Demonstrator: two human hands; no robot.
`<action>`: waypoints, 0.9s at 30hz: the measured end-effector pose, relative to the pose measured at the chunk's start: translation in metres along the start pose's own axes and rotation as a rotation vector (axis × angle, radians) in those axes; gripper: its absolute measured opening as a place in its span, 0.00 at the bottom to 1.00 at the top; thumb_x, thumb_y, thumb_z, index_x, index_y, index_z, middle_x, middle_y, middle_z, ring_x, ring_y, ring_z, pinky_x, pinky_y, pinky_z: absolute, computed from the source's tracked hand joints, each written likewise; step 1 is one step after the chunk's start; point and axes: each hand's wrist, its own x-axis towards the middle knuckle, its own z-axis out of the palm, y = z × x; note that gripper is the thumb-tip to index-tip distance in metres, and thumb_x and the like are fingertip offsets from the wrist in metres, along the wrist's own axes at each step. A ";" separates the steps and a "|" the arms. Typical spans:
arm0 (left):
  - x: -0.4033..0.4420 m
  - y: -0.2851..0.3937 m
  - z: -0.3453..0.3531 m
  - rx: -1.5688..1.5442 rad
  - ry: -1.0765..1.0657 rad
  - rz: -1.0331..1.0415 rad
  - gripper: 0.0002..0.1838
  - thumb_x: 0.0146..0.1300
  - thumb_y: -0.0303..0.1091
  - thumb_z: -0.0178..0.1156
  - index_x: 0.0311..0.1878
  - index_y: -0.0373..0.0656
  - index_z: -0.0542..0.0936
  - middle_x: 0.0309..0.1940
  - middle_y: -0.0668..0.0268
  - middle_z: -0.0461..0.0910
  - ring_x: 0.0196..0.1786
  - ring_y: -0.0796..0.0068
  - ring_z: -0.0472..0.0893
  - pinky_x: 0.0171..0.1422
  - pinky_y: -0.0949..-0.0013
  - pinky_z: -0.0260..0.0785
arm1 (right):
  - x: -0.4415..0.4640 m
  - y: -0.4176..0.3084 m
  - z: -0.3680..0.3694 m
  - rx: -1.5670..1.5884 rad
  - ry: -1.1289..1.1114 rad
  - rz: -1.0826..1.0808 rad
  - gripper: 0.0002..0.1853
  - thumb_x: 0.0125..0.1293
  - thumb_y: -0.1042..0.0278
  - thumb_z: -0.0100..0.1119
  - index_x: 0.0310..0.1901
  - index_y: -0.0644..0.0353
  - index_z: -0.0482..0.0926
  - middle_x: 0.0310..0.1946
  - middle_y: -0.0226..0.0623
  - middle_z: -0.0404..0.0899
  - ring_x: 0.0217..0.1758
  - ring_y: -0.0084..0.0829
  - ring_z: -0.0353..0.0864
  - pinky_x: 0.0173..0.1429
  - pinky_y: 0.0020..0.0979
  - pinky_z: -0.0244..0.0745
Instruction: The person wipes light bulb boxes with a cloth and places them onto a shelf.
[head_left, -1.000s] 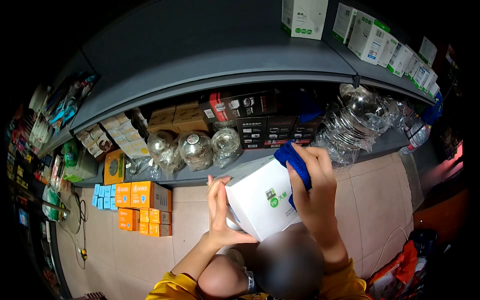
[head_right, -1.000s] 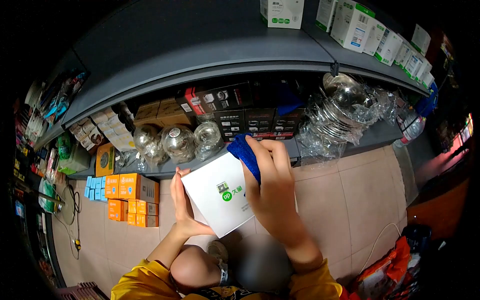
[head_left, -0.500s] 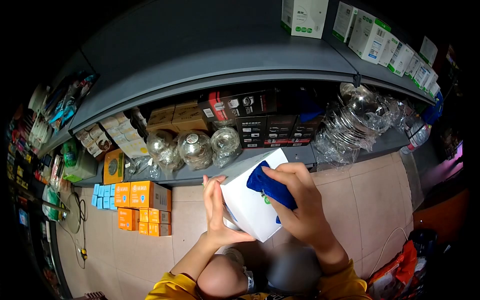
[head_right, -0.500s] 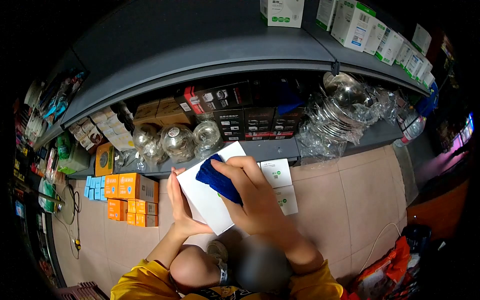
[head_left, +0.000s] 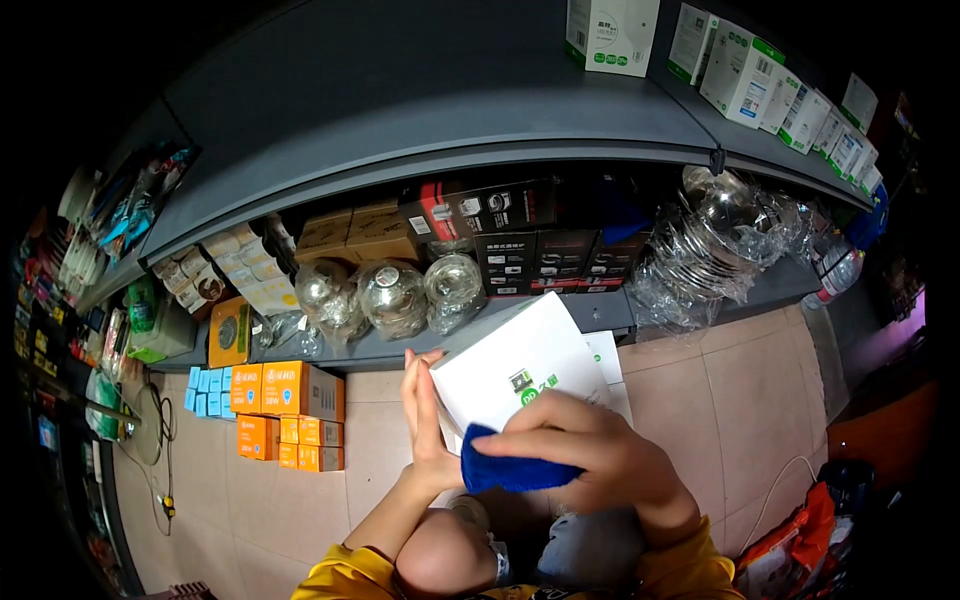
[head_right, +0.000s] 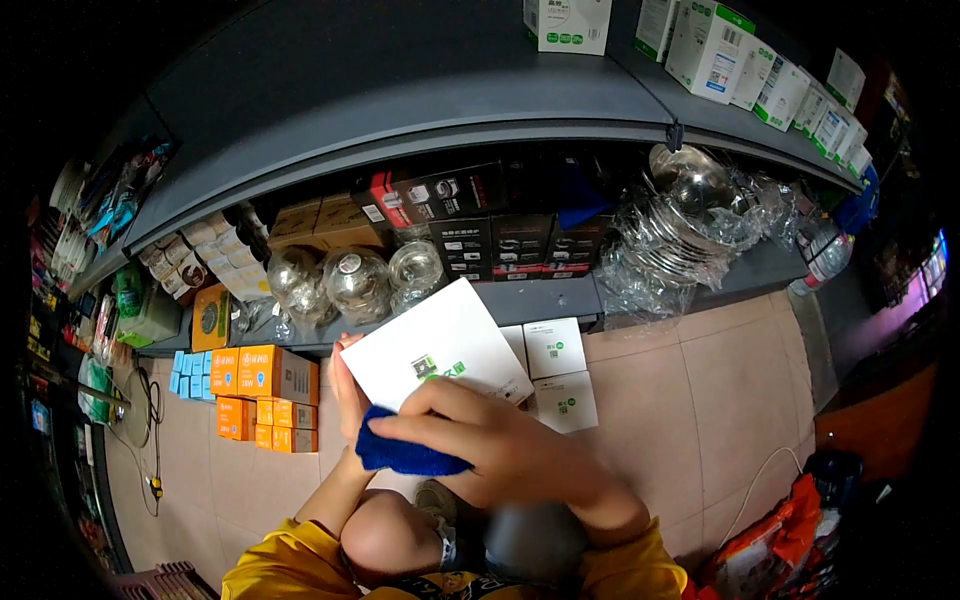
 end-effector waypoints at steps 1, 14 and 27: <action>-0.001 -0.002 0.000 0.000 0.000 0.000 0.67 0.29 0.55 0.75 0.69 0.33 0.46 0.57 0.42 0.58 0.59 0.47 0.63 0.68 0.39 0.36 | -0.003 0.000 0.001 0.022 -0.037 -0.024 0.24 0.41 0.80 0.66 0.46 0.61 0.79 0.34 0.35 0.74 0.33 0.30 0.75 0.38 0.27 0.71; -0.020 -0.009 -0.004 -0.161 -0.005 -0.266 0.78 0.18 0.59 0.78 0.68 0.27 0.41 0.63 0.43 0.50 0.65 0.49 0.57 0.66 0.53 0.51 | -0.008 -0.005 -0.037 -0.156 0.439 0.065 0.17 0.52 0.78 0.59 0.46 0.63 0.78 0.39 0.42 0.75 0.41 0.34 0.76 0.45 0.29 0.71; -0.011 -0.001 -0.007 -0.232 -0.050 -0.225 0.76 0.19 0.56 0.78 0.68 0.27 0.42 0.63 0.47 0.50 0.65 0.55 0.57 0.66 0.59 0.51 | 0.006 0.023 -0.050 -0.123 0.104 0.043 0.19 0.47 0.86 0.56 0.44 0.65 0.78 0.35 0.38 0.72 0.40 0.33 0.72 0.44 0.27 0.67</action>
